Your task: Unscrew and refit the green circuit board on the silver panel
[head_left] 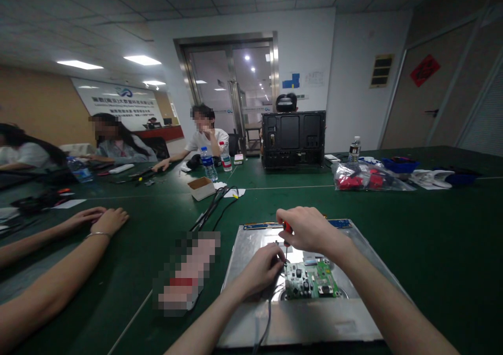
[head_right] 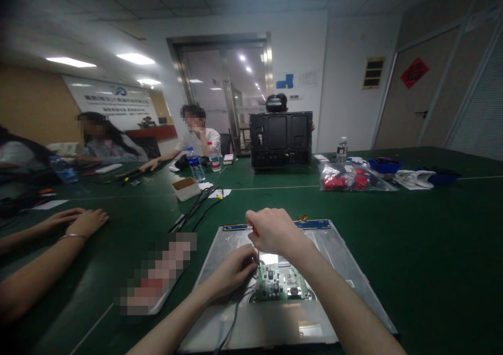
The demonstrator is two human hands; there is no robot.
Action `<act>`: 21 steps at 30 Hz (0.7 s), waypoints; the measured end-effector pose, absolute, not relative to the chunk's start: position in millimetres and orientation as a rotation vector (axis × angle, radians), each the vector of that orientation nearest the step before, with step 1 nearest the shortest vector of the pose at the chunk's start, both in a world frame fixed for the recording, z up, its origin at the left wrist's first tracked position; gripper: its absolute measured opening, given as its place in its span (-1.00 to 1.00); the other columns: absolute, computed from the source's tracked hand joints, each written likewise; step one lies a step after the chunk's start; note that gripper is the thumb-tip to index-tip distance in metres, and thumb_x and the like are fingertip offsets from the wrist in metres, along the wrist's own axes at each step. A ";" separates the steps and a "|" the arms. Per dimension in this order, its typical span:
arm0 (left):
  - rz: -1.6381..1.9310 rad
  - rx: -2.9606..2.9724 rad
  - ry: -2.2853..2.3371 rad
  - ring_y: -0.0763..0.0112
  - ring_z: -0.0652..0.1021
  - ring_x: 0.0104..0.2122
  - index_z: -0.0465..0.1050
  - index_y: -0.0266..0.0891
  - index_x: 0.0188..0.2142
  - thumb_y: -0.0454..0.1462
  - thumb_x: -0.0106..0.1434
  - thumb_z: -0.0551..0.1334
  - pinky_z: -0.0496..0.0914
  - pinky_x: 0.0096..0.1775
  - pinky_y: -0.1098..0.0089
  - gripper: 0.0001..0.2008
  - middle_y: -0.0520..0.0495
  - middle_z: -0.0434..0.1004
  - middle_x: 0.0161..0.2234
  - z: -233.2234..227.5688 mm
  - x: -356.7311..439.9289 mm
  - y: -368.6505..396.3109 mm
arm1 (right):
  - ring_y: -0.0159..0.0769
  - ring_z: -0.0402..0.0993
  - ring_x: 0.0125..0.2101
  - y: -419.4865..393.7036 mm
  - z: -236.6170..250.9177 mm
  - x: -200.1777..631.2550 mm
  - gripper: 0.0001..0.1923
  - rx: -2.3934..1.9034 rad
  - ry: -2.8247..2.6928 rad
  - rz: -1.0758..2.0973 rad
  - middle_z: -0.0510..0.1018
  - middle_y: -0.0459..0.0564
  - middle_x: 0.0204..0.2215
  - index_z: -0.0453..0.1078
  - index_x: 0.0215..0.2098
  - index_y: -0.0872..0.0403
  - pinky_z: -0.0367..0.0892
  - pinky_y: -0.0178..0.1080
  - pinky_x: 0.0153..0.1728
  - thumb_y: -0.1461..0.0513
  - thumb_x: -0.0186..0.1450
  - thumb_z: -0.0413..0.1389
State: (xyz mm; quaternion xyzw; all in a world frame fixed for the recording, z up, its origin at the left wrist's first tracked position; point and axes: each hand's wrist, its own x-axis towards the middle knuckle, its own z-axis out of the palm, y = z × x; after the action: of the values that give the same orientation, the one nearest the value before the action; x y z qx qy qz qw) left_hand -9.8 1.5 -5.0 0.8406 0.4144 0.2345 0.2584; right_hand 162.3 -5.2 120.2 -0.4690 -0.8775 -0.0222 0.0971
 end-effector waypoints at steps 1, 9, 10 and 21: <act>0.630 2.279 1.124 0.31 0.42 -0.31 0.35 -0.25 -0.38 -0.41 0.16 0.10 0.29 -0.24 0.38 -0.91 -0.05 0.45 -0.36 -4.9 -10.0 1.4 | -0.23 0.48 -0.36 -4.6 120.0 161.7 -0.83 -1.426 -2.589 -0.100 0.57 -0.04 -0.37 0.36 -0.26 0.01 0.01 -0.28 -0.50 0.13 0.24 0.06; 0.662 2.281 1.118 0.29 0.43 -0.29 0.36 -0.25 -0.37 -0.40 0.16 0.11 0.29 -0.24 0.37 -0.91 -0.07 0.47 -0.35 -5.5 -9.6 1.0 | -0.25 0.47 -0.32 -6.1 117.3 167.8 -0.81 -1.311 -2.583 -0.006 0.57 -0.05 -0.30 0.34 -0.25 0.03 0.02 -0.29 -0.49 0.20 0.14 0.11; 0.660 2.284 1.124 0.29 0.43 -0.30 0.37 -0.25 -0.37 -0.40 0.16 0.11 0.29 -0.23 0.37 -0.91 -0.06 0.46 -0.35 -5.2 -9.5 0.8 | -0.26 0.47 -0.32 -6.3 117.4 168.1 -0.80 -1.312 -2.593 0.009 0.57 -0.06 -0.30 0.34 -0.24 0.03 0.02 -0.29 -0.50 0.24 0.13 0.10; 0.624 2.285 1.159 0.29 0.43 -0.29 0.37 -0.24 -0.37 -0.40 0.16 0.10 0.30 -0.21 0.37 -0.90 -0.05 0.46 -0.35 -1.6 -9.7 -1.1 | -0.20 0.48 -0.36 -2.9 121.8 162.4 -0.69 -1.523 -2.582 -0.122 0.57 0.02 -0.40 0.41 -0.29 0.03 0.10 -0.30 -0.47 -0.02 0.24 0.06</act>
State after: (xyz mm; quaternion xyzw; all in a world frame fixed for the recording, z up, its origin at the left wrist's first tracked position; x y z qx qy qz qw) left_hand -9.7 -1.1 -1.6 0.8390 0.4257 0.2290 0.2498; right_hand 162.4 -2.9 121.8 -0.5063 -0.8585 -0.0404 0.0706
